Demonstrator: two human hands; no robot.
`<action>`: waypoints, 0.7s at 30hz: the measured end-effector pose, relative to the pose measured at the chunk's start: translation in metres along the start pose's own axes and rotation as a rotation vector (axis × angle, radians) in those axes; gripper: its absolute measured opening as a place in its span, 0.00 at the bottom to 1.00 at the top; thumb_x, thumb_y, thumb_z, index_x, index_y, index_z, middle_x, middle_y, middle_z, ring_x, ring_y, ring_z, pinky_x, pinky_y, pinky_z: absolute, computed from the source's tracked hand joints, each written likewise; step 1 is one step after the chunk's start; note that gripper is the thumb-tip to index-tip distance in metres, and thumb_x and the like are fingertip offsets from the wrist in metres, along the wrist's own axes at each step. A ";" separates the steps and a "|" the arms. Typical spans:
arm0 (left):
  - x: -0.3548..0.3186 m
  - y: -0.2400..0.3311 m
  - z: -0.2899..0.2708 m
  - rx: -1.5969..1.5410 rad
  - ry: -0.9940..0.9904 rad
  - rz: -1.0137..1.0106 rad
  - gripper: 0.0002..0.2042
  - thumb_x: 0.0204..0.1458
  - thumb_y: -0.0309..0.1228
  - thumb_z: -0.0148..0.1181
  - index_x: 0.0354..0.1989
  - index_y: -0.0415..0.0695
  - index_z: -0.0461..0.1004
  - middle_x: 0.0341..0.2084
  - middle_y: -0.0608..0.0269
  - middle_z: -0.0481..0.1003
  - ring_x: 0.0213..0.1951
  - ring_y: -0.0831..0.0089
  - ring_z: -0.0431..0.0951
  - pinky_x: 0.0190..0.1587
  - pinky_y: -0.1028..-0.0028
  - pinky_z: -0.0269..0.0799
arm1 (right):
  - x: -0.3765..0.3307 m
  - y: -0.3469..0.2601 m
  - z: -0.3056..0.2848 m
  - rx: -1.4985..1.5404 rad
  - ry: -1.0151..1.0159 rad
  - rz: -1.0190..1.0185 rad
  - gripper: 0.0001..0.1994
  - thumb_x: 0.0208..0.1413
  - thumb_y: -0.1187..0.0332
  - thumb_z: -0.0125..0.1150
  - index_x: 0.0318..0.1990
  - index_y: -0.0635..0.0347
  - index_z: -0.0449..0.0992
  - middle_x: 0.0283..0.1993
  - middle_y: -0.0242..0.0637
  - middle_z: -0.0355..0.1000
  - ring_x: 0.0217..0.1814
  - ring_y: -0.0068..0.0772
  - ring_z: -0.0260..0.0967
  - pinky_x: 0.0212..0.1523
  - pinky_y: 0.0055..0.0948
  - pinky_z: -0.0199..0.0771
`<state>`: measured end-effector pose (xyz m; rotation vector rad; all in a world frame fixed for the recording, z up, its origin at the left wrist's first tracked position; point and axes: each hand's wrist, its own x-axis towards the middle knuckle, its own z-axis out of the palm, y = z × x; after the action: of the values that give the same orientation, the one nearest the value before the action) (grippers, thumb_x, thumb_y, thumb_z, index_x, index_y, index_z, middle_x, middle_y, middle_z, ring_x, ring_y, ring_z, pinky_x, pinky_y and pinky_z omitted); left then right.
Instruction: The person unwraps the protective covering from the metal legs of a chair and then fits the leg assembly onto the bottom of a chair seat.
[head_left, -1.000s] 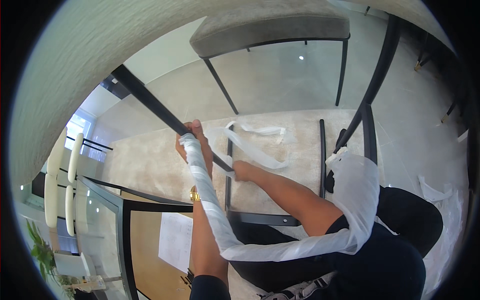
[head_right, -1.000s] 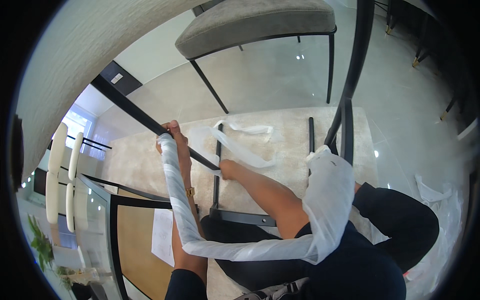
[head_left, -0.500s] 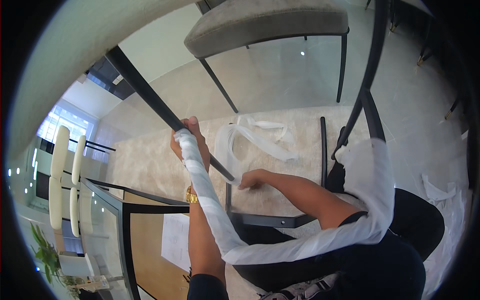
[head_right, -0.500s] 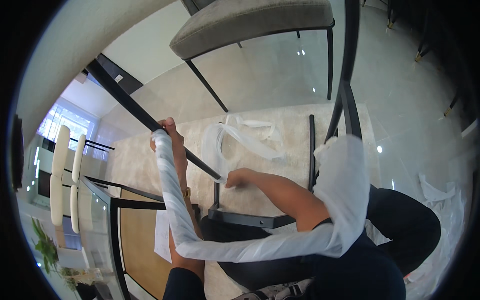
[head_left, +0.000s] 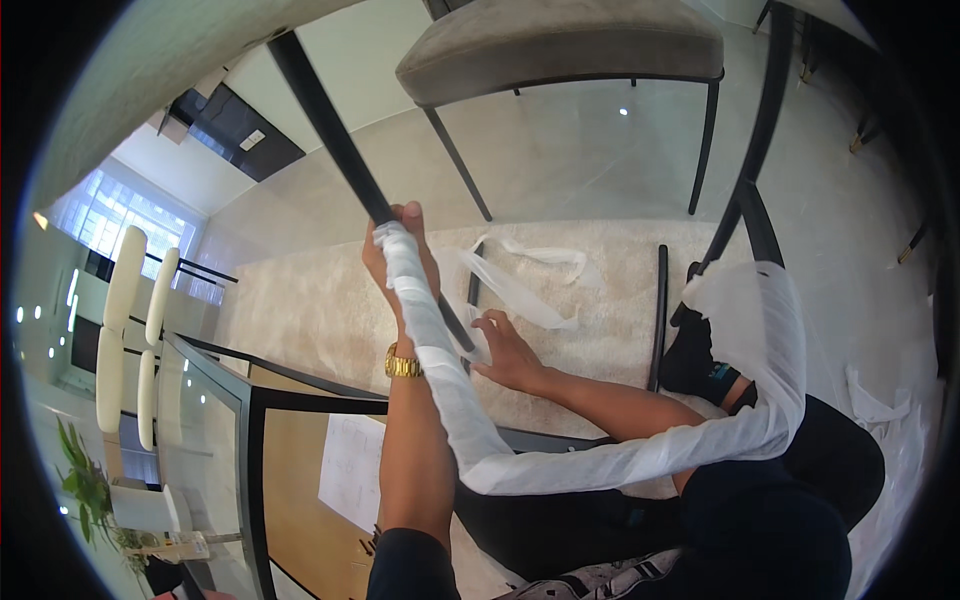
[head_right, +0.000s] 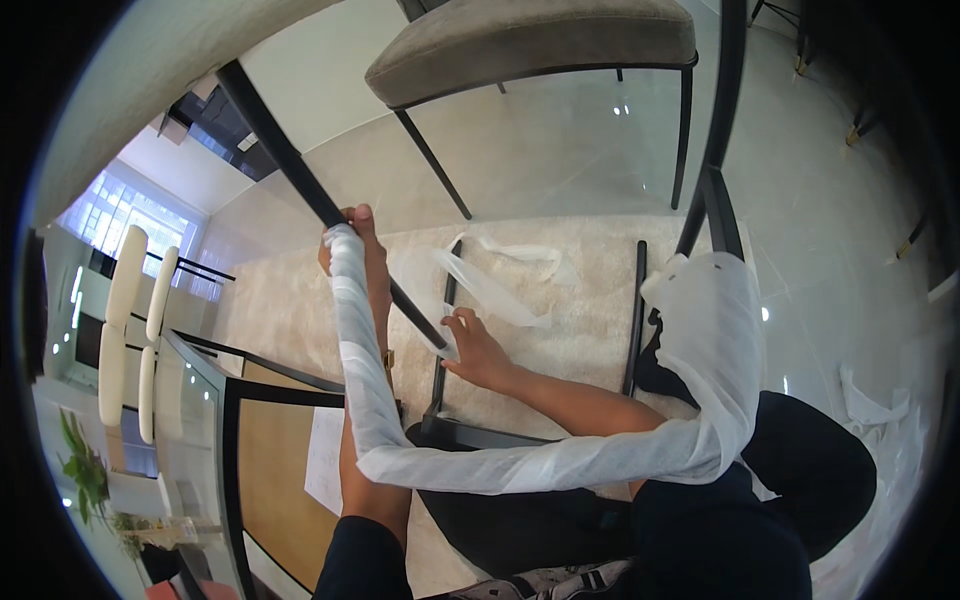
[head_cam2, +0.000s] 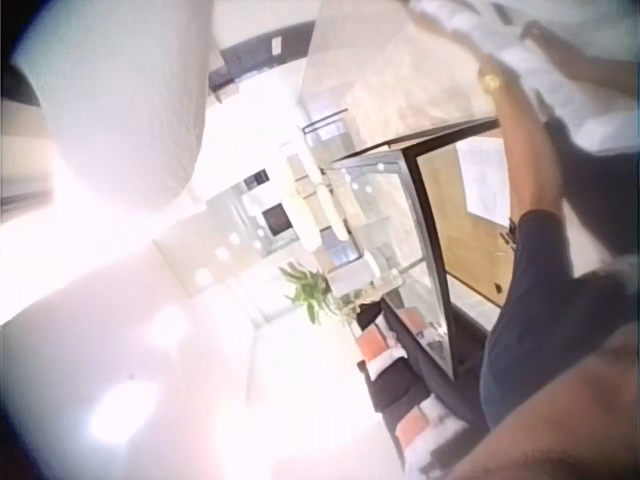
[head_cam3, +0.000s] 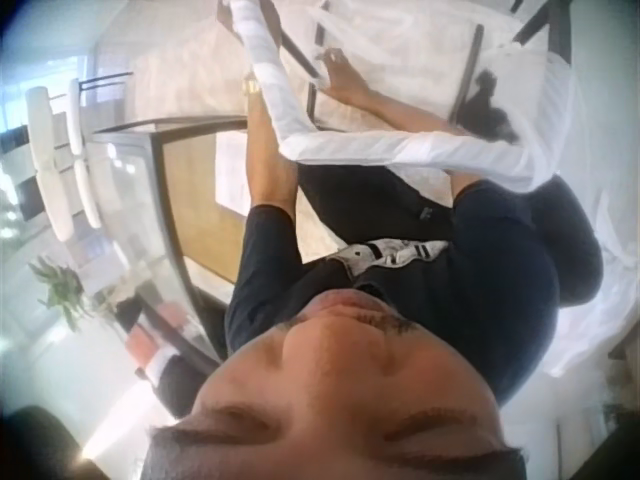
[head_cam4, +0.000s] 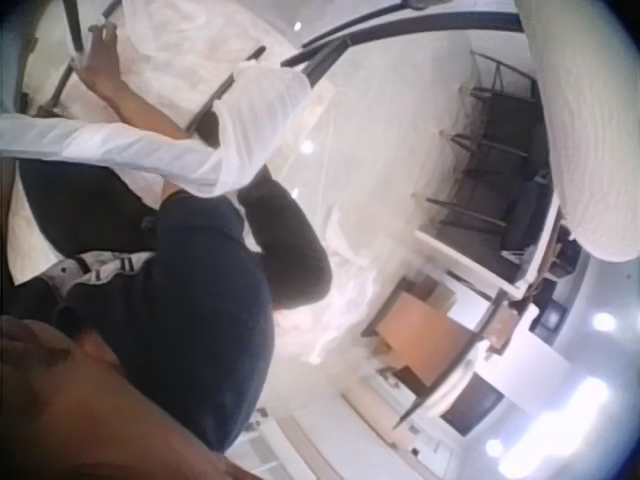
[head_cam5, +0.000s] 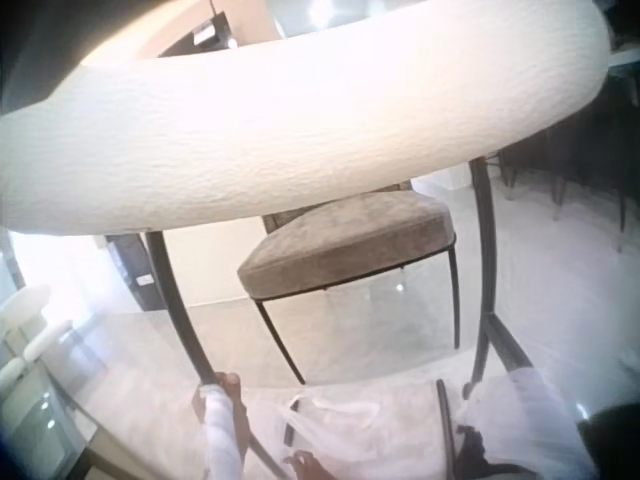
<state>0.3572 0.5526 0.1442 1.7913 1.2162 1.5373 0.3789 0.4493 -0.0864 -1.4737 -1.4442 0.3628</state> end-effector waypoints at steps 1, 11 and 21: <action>-0.002 -0.001 -0.002 -0.018 0.015 0.026 0.13 0.59 0.37 0.67 0.32 0.40 0.74 0.22 0.70 0.70 0.26 0.80 0.64 0.29 0.74 0.62 | 0.001 -0.006 0.008 0.102 -0.062 0.044 0.35 0.50 0.56 0.69 0.62 0.64 0.66 0.54 0.54 0.72 0.56 0.61 0.71 0.54 0.49 0.73; 0.001 0.048 0.032 -0.401 -0.201 0.156 0.14 0.61 0.38 0.65 0.29 0.42 0.71 0.19 0.76 0.64 0.23 0.85 0.59 0.26 0.79 0.56 | 0.011 0.073 0.032 -0.034 -0.325 0.107 0.14 0.55 0.65 0.63 0.46 0.61 0.78 0.49 0.53 0.76 0.51 0.58 0.74 0.52 0.48 0.73; 0.001 0.013 0.025 -0.143 -0.027 0.102 0.15 0.57 0.39 0.69 0.30 0.40 0.74 0.21 0.71 0.69 0.26 0.78 0.65 0.30 0.72 0.64 | -0.066 -0.019 -0.234 0.014 -0.540 0.537 0.15 0.58 0.61 0.64 0.44 0.65 0.77 0.40 0.50 0.76 0.44 0.46 0.75 0.47 0.39 0.73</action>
<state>0.3853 0.5521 0.1485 1.7984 0.9900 1.6073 0.5343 0.2868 0.0078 -1.8290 -1.4147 1.1702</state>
